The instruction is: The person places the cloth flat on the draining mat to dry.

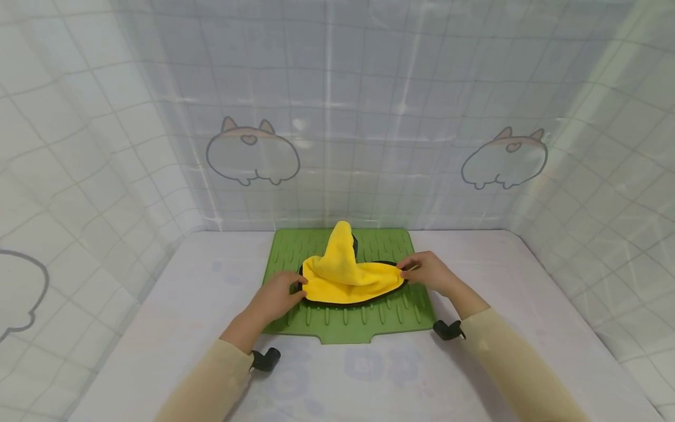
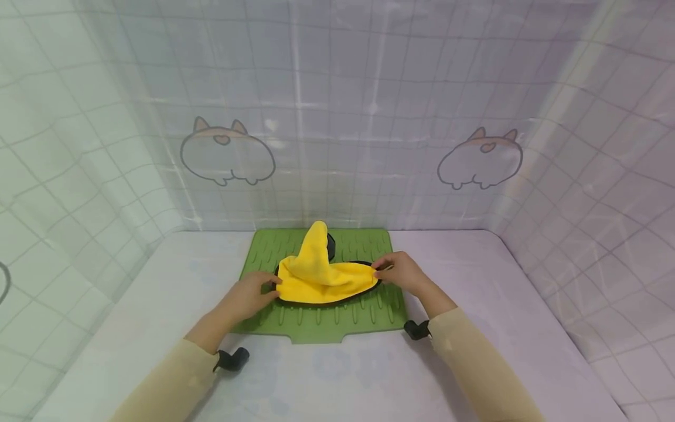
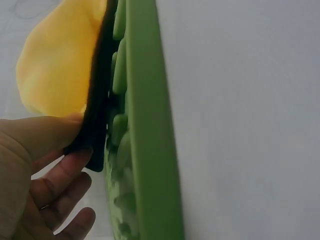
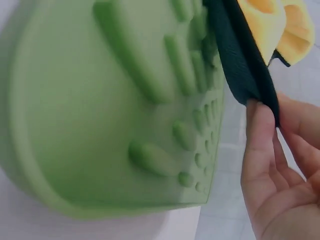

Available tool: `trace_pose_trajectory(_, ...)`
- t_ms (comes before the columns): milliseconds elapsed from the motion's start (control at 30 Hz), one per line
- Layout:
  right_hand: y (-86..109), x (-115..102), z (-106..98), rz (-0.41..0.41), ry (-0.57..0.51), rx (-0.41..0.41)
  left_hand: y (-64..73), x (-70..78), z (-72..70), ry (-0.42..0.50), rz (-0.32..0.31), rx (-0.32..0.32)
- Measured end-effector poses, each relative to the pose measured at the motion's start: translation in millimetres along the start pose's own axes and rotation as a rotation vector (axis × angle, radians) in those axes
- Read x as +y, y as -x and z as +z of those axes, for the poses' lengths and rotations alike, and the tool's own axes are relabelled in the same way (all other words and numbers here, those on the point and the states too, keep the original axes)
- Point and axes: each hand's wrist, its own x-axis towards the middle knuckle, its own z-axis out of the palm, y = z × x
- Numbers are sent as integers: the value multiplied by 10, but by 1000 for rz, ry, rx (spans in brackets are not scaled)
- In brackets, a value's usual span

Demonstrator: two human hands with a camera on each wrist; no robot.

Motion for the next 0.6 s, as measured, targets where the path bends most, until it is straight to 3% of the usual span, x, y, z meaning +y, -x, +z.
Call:
trace_pose_trajectory(167,43,-4,-23,42,-100,71,71,-58,-59,-47,-13,42)
trace_pose_trajectory(300,115,14,-52,97,-105,91,134,-88,-89,-67,-10,60)
trace_pose_trajectory(433,231,28,-71,158,-114,-1,221,-81,-123,-72,-23,40)
trace_pose_trajectory(600,345,66,-52,123,-73,-175,311,-68,-160,-50,-54,-16)
